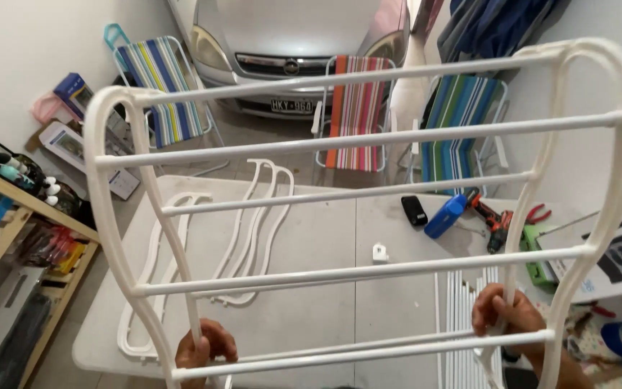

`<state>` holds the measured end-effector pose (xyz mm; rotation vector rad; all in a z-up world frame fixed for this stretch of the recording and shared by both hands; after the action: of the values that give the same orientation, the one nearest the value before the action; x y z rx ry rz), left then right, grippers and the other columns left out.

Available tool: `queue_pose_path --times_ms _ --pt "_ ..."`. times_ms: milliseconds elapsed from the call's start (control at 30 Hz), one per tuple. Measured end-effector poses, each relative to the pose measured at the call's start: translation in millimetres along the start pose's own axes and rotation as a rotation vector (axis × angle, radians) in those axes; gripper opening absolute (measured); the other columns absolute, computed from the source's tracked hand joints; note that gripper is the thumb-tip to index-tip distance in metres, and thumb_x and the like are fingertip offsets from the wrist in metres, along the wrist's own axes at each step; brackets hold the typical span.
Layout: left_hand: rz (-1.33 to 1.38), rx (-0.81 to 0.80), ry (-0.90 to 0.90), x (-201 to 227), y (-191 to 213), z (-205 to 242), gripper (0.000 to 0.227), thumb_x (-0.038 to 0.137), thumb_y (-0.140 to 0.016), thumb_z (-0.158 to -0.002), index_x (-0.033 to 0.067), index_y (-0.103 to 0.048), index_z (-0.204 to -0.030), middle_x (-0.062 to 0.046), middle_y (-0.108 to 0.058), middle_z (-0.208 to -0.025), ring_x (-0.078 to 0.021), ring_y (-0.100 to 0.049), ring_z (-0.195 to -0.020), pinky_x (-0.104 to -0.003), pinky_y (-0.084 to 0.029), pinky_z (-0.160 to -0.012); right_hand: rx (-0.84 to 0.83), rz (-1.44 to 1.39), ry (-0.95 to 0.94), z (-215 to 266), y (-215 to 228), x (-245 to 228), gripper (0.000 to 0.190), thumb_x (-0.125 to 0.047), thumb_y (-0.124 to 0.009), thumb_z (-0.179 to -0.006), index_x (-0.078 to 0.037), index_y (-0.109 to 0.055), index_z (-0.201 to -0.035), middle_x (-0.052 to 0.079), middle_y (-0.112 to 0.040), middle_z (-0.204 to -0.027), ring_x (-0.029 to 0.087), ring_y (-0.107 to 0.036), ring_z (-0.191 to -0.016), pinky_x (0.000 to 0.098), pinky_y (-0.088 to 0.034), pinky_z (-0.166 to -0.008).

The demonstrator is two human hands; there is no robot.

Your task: Assembling a multi-tier shoe rack by inserting metal rods into plastic side frames on a table.

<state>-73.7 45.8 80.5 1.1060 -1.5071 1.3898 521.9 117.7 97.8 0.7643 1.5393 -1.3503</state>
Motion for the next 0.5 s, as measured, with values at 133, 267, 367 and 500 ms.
queue_pose_path --times_ms 133,267,367,500 --pt "0.102 -0.045 -0.092 4 -9 -6 0.051 0.047 -0.058 -0.101 -0.0007 -0.068 -0.088 -0.020 -0.072 -0.072 -0.0309 -0.070 -0.060 -0.039 -0.057 -0.049 -0.235 0.075 0.010 7 -10 8 0.029 -0.026 -0.073 -0.093 0.002 -0.083 -0.092 0.029 -0.083 -0.100 0.048 -0.076 -0.100 0.0651 -0.057 -0.086" --pt "0.028 -0.007 -0.110 15 -15 -13 0.049 0.050 -0.060 -0.099 0.0036 -0.067 -0.085 -0.020 -0.074 -0.073 -0.0306 -0.071 -0.053 -0.039 -0.059 -0.046 -0.244 -0.080 0.052 11 -24 7 0.030 -0.022 -0.072 -0.095 0.007 -0.078 -0.090 0.037 -0.079 -0.095 0.049 -0.076 -0.089 0.0613 -0.062 -0.074" --pt "0.025 -0.182 -0.119 70 -32 -29 0.052 0.050 -0.059 -0.102 0.0019 -0.069 -0.084 -0.025 -0.076 -0.080 -0.0329 -0.074 -0.064 -0.039 -0.060 -0.059 -0.503 0.115 0.205 1 -89 -69 0.047 -0.041 -0.071 -0.102 0.005 -0.080 -0.096 0.035 -0.077 -0.100 0.036 -0.076 -0.071 0.0361 -0.062 -0.050" --pt "0.083 -0.481 -0.031 129 -44 -56 0.060 0.048 -0.054 -0.106 -0.0089 -0.072 -0.103 -0.029 -0.074 -0.108 -0.0394 -0.073 -0.099 -0.053 -0.058 -0.090 -0.442 0.339 0.225 -2 -143 -137 0.058 -0.054 -0.073 -0.097 0.001 -0.078 -0.078 0.024 -0.083 -0.085 0.039 -0.079 -0.103 0.0542 -0.062 -0.082"
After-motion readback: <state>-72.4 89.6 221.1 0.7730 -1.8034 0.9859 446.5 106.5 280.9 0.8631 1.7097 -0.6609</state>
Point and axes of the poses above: each hand's wrist, its own z-axis away from the middle knuckle, its own y-axis out of the back of the hand, x = y × z, the point moved 6 cm from there along -z, towards the middle knuckle
